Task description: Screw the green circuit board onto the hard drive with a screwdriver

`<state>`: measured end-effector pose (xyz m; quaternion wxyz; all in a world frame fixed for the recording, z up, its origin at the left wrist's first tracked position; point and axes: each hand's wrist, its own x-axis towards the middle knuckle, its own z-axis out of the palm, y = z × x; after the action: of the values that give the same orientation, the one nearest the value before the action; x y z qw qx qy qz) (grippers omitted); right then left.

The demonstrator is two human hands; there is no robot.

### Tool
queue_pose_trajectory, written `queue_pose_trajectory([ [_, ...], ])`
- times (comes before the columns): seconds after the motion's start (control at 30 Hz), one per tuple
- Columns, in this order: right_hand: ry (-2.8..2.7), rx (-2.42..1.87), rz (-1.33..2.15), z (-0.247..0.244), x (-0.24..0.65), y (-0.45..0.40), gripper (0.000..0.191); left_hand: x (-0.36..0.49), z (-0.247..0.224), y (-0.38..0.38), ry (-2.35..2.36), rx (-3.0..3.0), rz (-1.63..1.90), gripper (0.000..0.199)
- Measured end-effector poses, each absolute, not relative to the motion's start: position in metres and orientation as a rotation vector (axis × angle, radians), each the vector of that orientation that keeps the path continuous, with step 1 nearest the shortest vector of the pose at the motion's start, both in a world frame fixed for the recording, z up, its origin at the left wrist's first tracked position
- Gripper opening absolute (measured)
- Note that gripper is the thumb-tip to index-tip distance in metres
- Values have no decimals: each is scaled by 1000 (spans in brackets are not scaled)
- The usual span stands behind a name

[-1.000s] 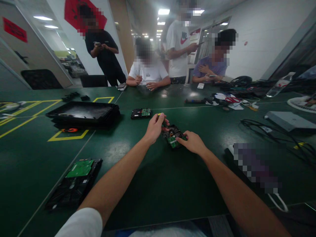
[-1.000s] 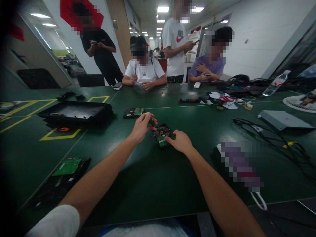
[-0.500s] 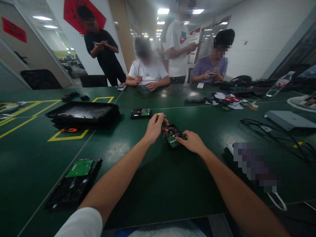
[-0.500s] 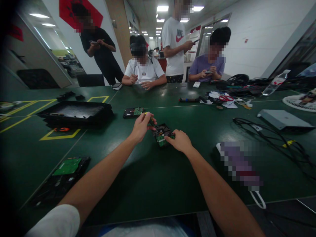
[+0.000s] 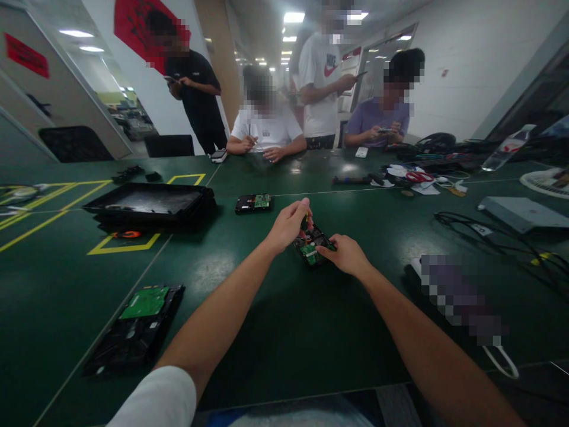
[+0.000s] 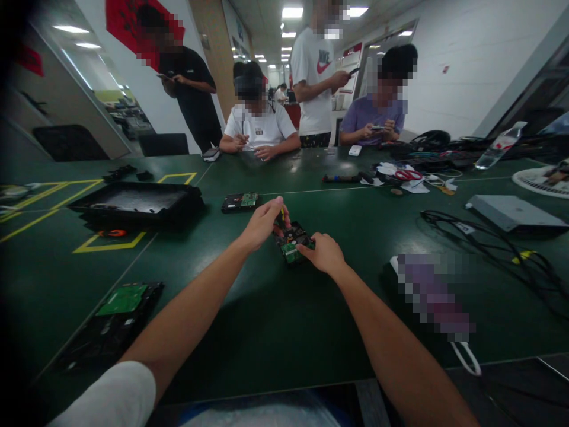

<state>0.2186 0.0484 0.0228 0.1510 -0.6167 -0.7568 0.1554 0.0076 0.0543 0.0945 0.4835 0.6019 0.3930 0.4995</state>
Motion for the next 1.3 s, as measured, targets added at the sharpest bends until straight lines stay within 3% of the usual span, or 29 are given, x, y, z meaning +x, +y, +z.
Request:
queue_pose_trajectory([
  [0.2, -2141, -1781, 420, 24, 216, 48, 48, 4, 112, 55, 1057, 1590, 1085, 45],
  [0.4, -2129, -1783, 419, 22, 217, 49, 50, 3, 119, 50, 945, 1328, 1057, 26],
  [0.83, -2136, -1754, 424, 19, 219, 49, 53, -14, 107, 60, 868, 1135, 1185, 30],
  [1.3, -2129, -1745, 435, 18, 219, 50, 54, -11, 107, 60, 921, 1411, 1191, 33],
])
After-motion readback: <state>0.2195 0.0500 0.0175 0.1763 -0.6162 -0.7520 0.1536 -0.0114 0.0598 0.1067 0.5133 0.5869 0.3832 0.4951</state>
